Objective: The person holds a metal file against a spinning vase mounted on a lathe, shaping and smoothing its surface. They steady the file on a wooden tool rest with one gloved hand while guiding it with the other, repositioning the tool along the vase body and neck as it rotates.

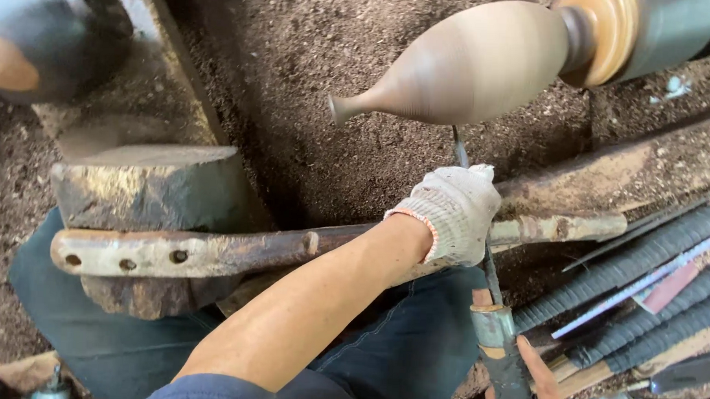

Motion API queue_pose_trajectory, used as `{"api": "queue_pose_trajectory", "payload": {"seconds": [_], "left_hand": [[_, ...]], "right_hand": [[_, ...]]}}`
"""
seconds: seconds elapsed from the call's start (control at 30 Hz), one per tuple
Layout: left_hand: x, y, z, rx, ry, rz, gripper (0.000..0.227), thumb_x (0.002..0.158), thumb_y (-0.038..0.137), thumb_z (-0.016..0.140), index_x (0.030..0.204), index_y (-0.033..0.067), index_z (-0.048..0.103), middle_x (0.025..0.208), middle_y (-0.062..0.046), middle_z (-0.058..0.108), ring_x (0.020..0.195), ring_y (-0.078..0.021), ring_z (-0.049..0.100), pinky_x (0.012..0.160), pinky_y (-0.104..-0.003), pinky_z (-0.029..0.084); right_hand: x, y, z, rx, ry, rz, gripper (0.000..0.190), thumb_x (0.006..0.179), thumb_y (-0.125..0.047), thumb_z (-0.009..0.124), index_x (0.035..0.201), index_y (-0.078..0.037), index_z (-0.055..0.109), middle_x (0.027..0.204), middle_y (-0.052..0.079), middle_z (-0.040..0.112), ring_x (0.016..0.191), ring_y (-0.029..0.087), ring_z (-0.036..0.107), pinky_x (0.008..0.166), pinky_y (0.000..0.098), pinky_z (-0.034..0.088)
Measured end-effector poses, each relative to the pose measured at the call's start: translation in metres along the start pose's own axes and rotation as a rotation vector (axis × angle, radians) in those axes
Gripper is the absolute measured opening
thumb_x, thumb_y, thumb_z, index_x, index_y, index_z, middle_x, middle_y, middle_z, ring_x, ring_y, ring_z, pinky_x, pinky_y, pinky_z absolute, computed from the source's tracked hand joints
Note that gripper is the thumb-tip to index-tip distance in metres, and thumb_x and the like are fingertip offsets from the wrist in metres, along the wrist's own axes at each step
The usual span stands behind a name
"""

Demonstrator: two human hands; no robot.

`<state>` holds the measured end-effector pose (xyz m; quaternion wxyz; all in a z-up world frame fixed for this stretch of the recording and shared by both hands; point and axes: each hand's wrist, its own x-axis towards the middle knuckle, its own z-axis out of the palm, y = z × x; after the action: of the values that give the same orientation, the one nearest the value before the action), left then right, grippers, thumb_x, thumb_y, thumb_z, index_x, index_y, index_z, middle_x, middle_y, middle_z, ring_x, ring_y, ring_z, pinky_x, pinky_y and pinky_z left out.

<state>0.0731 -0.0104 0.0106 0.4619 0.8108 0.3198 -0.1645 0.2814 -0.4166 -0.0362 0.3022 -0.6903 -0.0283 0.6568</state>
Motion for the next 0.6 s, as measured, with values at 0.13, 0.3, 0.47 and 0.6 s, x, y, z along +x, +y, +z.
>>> {"api": "queue_pose_trajectory", "payload": {"seconds": [0.13,0.3,0.47,0.6], "left_hand": [[0.000,0.000,-0.003,0.012,-0.019,0.031,0.041,0.065,0.025,0.081,0.101,0.0075,0.075,0.117,-0.019,0.061,0.105,-0.0380,0.068,0.088,-0.045,0.057],[0.004,-0.004,0.003,0.015,0.042,0.088,0.041,0.064,0.025,0.082,0.099,0.0051,0.074,0.114,-0.021,0.061,0.100,-0.0382,0.069,0.084,-0.045,0.058],[0.006,-0.006,0.003,0.047,0.039,0.154,0.037,0.065,0.028,0.082,0.095,0.0074,0.075,0.113,-0.020,0.061,0.098,-0.0376,0.069,0.083,-0.045,0.058],[0.011,-0.007,0.004,0.044,0.042,0.156,0.042,0.060,0.028,0.084,0.096,0.0086,0.074,0.111,-0.019,0.060,0.099,-0.0367,0.068,0.085,-0.043,0.057]], "right_hand": [[0.007,-0.032,0.051,-0.467,0.008,-0.718,0.069,0.100,-0.045,0.064,0.139,0.005,0.039,0.097,0.026,0.065,0.064,0.028,0.067,0.058,0.0341,0.058],[0.015,-0.014,0.041,0.223,0.089,0.467,0.071,0.093,-0.066,0.045,0.090,0.001,0.068,0.055,0.020,0.064,0.041,0.027,0.059,0.040,0.0373,0.047],[0.007,-0.016,0.059,0.181,0.158,0.439,0.072,0.097,-0.067,0.040,0.097,-0.001,0.067,0.056,0.023,0.062,0.042,0.028,0.057,0.043,0.0388,0.046],[-0.008,0.007,0.059,0.072,0.054,0.034,0.057,0.094,-0.053,0.037,0.134,-0.018,0.059,0.059,0.024,0.069,0.045,0.023,0.063,0.051,0.0352,0.054]]}}
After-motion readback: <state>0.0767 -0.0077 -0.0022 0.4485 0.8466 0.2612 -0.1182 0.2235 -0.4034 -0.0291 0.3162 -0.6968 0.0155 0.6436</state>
